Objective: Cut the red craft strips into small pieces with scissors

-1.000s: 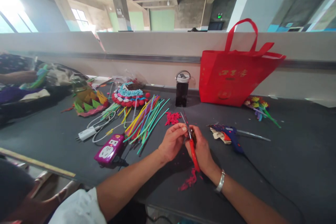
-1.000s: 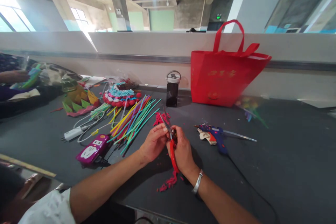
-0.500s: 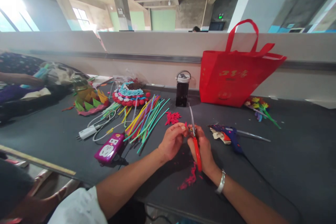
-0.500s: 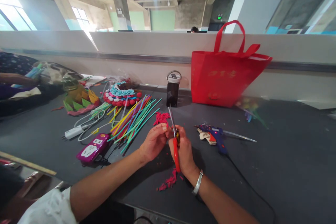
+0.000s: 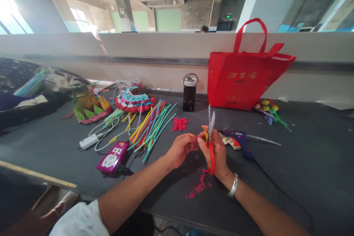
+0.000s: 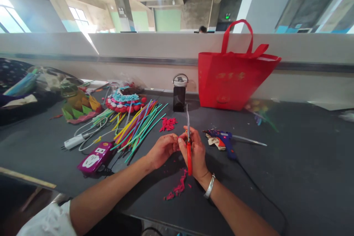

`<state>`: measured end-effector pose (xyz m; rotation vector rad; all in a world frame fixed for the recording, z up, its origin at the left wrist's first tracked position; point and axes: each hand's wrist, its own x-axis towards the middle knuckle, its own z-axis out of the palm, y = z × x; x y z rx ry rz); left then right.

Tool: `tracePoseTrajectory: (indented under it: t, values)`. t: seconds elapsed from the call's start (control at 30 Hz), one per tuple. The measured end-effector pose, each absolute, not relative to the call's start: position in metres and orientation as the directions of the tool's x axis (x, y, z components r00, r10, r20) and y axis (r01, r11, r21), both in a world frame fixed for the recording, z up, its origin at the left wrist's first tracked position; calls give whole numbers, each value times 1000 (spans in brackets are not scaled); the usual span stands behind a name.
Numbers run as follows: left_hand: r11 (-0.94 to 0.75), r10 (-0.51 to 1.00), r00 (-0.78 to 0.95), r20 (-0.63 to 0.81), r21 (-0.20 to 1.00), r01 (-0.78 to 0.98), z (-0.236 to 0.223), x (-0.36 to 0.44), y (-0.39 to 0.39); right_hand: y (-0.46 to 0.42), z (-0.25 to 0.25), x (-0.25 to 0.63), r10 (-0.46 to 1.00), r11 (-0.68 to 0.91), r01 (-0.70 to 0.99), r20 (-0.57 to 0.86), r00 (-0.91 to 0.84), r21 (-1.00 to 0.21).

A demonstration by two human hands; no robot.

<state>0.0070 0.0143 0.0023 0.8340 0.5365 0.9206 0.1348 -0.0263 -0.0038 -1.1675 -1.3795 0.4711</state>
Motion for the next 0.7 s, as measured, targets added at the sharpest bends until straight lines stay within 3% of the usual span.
tracePoseTrajectory:
  t: [0.47,0.57,0.63,0.7]
  values:
    - [343,822,561,-101,873,-346,1,5,16,-22,-5,137,829,403,393,512,224,-826]
    - [127,911,412,-16,962,-242,5,4,16,-19,-5,138,818,372,423,508,272,-826]
    - [-94,943,311,122,990,-104,8,3,15,-17,-4,140,820,354,412,490,295,-840]
    - [-321,913,282,295,945,53,12,1,15,-15,-2,141,821,340,390,472,321,-856]
